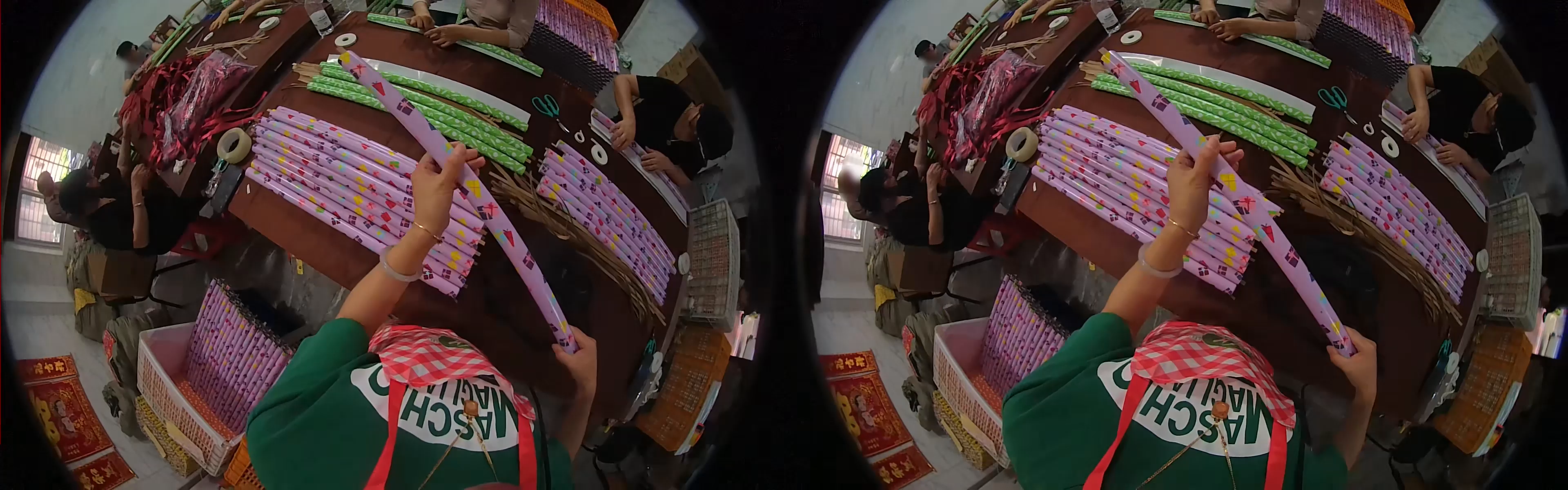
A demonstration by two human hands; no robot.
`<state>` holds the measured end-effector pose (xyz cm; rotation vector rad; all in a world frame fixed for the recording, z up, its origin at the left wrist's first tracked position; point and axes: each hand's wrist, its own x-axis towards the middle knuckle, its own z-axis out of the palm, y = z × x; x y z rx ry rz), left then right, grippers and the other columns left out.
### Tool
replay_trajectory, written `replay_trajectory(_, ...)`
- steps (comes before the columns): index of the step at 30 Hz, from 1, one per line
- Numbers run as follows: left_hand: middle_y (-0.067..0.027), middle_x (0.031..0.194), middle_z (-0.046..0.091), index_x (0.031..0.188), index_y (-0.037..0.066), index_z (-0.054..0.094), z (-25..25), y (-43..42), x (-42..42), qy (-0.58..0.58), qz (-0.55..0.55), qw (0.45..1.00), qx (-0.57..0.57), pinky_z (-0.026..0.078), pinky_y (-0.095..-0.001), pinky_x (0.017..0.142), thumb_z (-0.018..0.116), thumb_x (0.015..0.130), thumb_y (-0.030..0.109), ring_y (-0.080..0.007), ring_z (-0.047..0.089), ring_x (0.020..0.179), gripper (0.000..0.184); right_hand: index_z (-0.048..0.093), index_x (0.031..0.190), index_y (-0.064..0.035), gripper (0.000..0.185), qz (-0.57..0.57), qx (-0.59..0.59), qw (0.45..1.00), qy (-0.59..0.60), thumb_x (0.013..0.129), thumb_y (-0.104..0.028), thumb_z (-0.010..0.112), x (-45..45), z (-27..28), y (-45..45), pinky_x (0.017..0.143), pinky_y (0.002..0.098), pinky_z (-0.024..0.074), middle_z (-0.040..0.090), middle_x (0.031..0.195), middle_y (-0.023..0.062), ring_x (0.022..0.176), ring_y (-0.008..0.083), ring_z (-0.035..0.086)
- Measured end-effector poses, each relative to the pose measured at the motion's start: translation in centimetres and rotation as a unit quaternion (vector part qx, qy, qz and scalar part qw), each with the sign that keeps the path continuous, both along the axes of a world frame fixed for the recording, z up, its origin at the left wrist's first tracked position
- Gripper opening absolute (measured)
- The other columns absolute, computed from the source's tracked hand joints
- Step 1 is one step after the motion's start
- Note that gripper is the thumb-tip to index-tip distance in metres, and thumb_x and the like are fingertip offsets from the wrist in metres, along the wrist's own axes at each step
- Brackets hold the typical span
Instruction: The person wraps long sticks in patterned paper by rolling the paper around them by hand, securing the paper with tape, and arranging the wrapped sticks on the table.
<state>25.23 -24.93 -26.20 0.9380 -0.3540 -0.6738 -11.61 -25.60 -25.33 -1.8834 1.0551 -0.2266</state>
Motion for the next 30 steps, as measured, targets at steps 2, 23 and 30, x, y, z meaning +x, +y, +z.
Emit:
replay_trajectory(2,-0.0155,0.091,0.064,0.097,-0.005,0.054,0.8,0.3,-0.1,0.027,-0.018,0.999,0.027,0.054,-0.0290,0.068,0.056,0.088,0.027,-0.0218,0.066,0.079,0.033,0.060,0.099,0.0039,0.036,-0.006,0.004,1.000,0.007,0.065,-0.006,0.068,-0.5,-0.7,-0.2,0.062,0.0225,0.0434,0.059,0.075,0.0054,0.065,0.0078,0.051)
replay_trajectory(23,-0.0177,0.090,0.062,0.094,-0.002,0.048,0.1,0.8,0.1,0.042,-0.035,0.998,0.033,0.056,-0.0370,0.058,0.028,0.092,0.054,-0.0296,0.066,0.068,0.060,0.061,0.094,0.0020,0.029,-0.046,0.151,0.987,0.010,0.067,-0.006,0.069,-2.5,-2.8,-1.0,0.048,0.0197,0.0380,0.051,0.060,-0.0026,0.052,0.0034,0.046)
replay_trajectory(30,-0.0162,0.072,0.060,0.090,-0.002,0.047,-1.8,0.7,1.6,0.118,-0.020,0.992,0.043,0.056,-0.0398,0.060,0.023,0.092,0.054,-0.0307,0.065,0.065,0.061,0.062,0.093,0.0020,0.029,-0.030,0.144,0.989,0.017,0.067,-0.007,0.069,-3.3,-3.4,-1.4,0.046,0.0201,0.0374,0.051,0.059,-0.0027,0.050,0.0034,0.046)
